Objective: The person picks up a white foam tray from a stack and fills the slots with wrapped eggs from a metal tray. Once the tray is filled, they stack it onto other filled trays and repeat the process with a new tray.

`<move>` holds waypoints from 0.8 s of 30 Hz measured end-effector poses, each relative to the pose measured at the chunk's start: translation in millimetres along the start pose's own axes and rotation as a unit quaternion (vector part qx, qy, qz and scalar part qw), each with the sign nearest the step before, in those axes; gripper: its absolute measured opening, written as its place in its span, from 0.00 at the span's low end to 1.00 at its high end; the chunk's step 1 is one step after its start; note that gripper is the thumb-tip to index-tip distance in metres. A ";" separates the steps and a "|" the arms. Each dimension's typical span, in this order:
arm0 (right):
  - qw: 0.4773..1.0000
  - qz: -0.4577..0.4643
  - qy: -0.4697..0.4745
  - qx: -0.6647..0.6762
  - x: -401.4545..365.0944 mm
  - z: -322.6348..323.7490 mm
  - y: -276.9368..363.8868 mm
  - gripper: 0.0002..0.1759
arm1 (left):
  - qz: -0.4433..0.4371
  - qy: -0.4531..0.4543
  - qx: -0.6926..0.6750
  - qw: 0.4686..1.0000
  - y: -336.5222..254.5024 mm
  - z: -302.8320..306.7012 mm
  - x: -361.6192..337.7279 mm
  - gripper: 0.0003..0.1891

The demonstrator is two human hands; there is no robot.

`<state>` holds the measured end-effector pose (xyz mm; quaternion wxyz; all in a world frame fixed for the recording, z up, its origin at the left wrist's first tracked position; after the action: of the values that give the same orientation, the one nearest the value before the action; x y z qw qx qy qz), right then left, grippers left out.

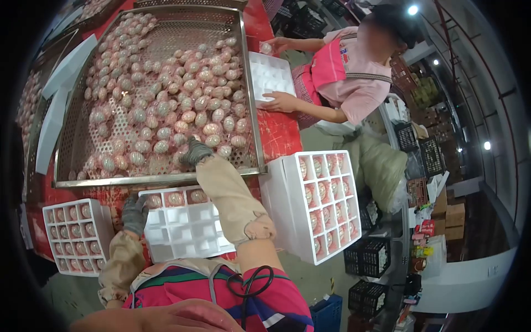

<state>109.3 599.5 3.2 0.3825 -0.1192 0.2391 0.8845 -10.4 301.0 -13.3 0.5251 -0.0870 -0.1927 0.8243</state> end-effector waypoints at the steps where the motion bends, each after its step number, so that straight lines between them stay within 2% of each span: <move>1: 0.986 0.030 -0.056 0.157 -17.6 19.8 8.7 0.24 | -0.040 -0.067 -0.019 0.997 -20.7 30.5 -2.2 0.18; 2: 0.943 0.067 -0.112 0.307 -30.4 44.1 16.7 0.25 | -0.079 -0.138 -0.037 0.986 -32.6 48.0 -2.7 0.22; 3: 0.944 0.074 -0.118 0.300 -37.7 54.9 24.2 0.25 | -0.112 -0.163 -0.080 0.977 -18.5 36.3 -14.1 0.29; 4: 0.932 0.119 -0.111 0.323 -48.3 51.3 36.3 0.25 | -0.108 -0.164 -0.078 0.977 -25.6 47.8 -12.7 0.29; 5: 0.917 0.158 -0.096 0.353 -64.2 36.3 48.8 0.25 | -0.037 -0.075 -0.299 0.951 -27.4 50.5 -17.6 0.30; 6: 0.898 0.190 -0.079 0.389 -84.5 16.1 60.6 0.25 | 0.047 0.022 -0.499 0.865 -38.1 52.3 -25.9 0.32; 8: 0.846 0.235 -0.048 0.476 -135.2 -22.3 87.1 0.25 | 0.092 0.069 -0.666 0.737 -75.6 68.3 -25.8 0.33; 9: 0.809 0.079 0.063 0.580 -159.7 -38.4 94.4 0.24 | 0.110 0.084 -0.669 0.730 -71.6 45.4 -38.2 0.33; 10: 0.847 0.050 0.076 0.524 -164.3 -76.4 87.7 0.25 | 0.138 0.081 -0.671 0.724 -59.9 21.5 -54.3 0.32; 11: 0.822 0.210 -0.007 0.529 -171.6 -113.9 73.8 0.24 | 0.159 0.104 -0.616 0.765 -52.3 17.9 -60.4 0.31; 12: 0.817 0.031 0.171 0.550 -195.2 -100.8 88.6 0.23 | 0.189 0.141 -0.558 0.796 -46.3 13.4 -76.9 0.31; 13: 0.818 0.046 0.196 0.538 -209.0 -107.2 90.5 0.23 | 0.234 0.163 -0.599 0.748 -43.9 13.2 -95.6 0.30; 14: 0.806 0.024 0.248 0.537 -219.0 -107.3 94.3 0.23 | 0.265 0.182 -0.642 0.696 -43.4 12.6 -110.1 0.29; 15: 0.797 0.040 0.280 0.534 -226.5 -116.1 94.6 0.22 | 0.289 0.181 -0.636 0.692 -38.0 11.2 -124.0 0.29; 16: 0.792 0.038 0.289 0.537 -227.1 -118.5 97.0 0.22 | 0.304 0.182 -0.657 0.666 -36.6 8.8 -129.1 0.30; 17: 0.815 0.023 0.309 0.490 -225.5 -119.2 96.9 0.22 | 0.313 0.182 -0.680 0.638 -36.8 5.9 -128.7 0.30; 18: 0.836 0.009 0.325 0.441 -222.2 -120.4 96.2 0.22 | 0.313 0.181 -0.681 0.637 -35.5 5.9 -123.0 0.30; 19: 0.845 0.030 0.284 0.453 -214.4 -119.2 97.7 0.20 | 0.272 0.149 -0.614 0.726 -31.3 13.0 -112.3 0.31; 20: 0.866 0.001 0.256 0.429 -202.9 -121.4 97.7 0.17 | 0.227 0.112 -0.536 0.806 -28.2 21.6 -99.2 0.31; 21: 0.887 -0.016 0.241 0.394 -192.4 -123.5 97.1 0.17 | 0.193 0.061 -0.537 0.819 -25.8 23.1 -86.6 0.33; 22: 0.905 -0.032 0.225 0.360 -181.4 -124.7 97.9 0.16 | 0.193 0.057 -0.536 0.820 -21.2 22.7 -75.2 0.33; 23: 0.936 -0.004 0.193 0.295 -174.1 -121.9 101.4 0.18 | 0.208 0.082 -0.474 0.852 -18.1 22.1 -68.4 0.34; 24: 0.937 -0.001 0.191 0.293 -166.8 -122.4 99.8 0.18 | 0.217 0.102 -0.410 0.880 -16.3 21.8 -61.5 0.36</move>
<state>152.7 374.0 -2.9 0.3484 -0.1688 0.5558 0.7356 22.3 246.8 9.7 0.2668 -0.4180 -0.4351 0.7515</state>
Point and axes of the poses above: each hand's wrist, its own x-axis towards the middle knuckle, its own z-axis out of the back of the hand, y = z × x, the point moved 5 cm from there along x, towards the middle knuckle, and after that the axes turned 6 degrees about -x, right-handed, at the moved point
